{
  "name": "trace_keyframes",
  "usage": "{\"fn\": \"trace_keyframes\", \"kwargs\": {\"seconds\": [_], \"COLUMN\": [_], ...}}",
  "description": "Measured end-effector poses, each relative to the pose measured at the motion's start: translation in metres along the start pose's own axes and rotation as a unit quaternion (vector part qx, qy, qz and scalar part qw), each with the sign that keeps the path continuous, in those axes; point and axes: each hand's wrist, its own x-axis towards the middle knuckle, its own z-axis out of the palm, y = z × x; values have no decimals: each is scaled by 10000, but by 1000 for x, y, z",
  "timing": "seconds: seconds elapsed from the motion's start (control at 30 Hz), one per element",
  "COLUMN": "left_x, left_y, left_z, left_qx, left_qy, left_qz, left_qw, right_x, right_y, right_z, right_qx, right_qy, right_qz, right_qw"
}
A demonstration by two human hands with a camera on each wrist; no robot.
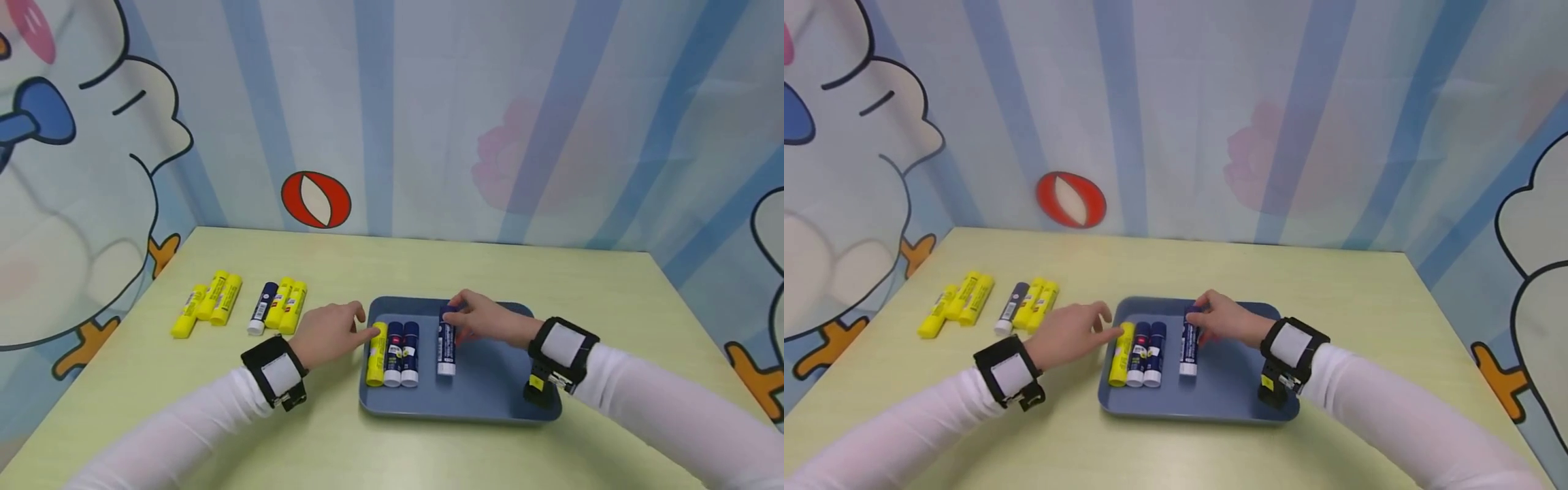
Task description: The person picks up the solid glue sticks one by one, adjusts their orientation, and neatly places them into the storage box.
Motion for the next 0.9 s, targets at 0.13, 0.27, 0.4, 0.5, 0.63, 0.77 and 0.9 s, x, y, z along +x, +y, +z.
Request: {"fn": "trace_keyframes", "kwargs": {"seconds": [0.13,0.27,0.4,0.5,0.63,0.77,0.9], "left_x": [0,2,4,5,4,3,3], "left_y": [2,5,7,7,6,8,8], "left_z": [3,8,9,9,8,6,6], "left_qx": [-4,-171,-239,-247,-239,-223,-217], "left_qy": [-203,-313,-338,-386,-495,-531,-545], "left_qz": [-47,80,73,-60,-108,-87,-89], "left_qw": [9998,9993,9991,9989,9984,9983,9982], "right_x": [8,14,18,20,21,20,19], "right_y": [-2,-3,-6,-11,-16,-18,-18], "right_z": [11,16,18,20,25,27,27], "right_qx": [-241,-478,-748,-926,-1145,-1381,-1395], "right_qy": [-234,-339,-348,-397,-464,-450,-441], "right_qz": [180,384,461,432,390,379,452], "right_qw": [9993,9975,9955,9940,9916,9887,9882]}}
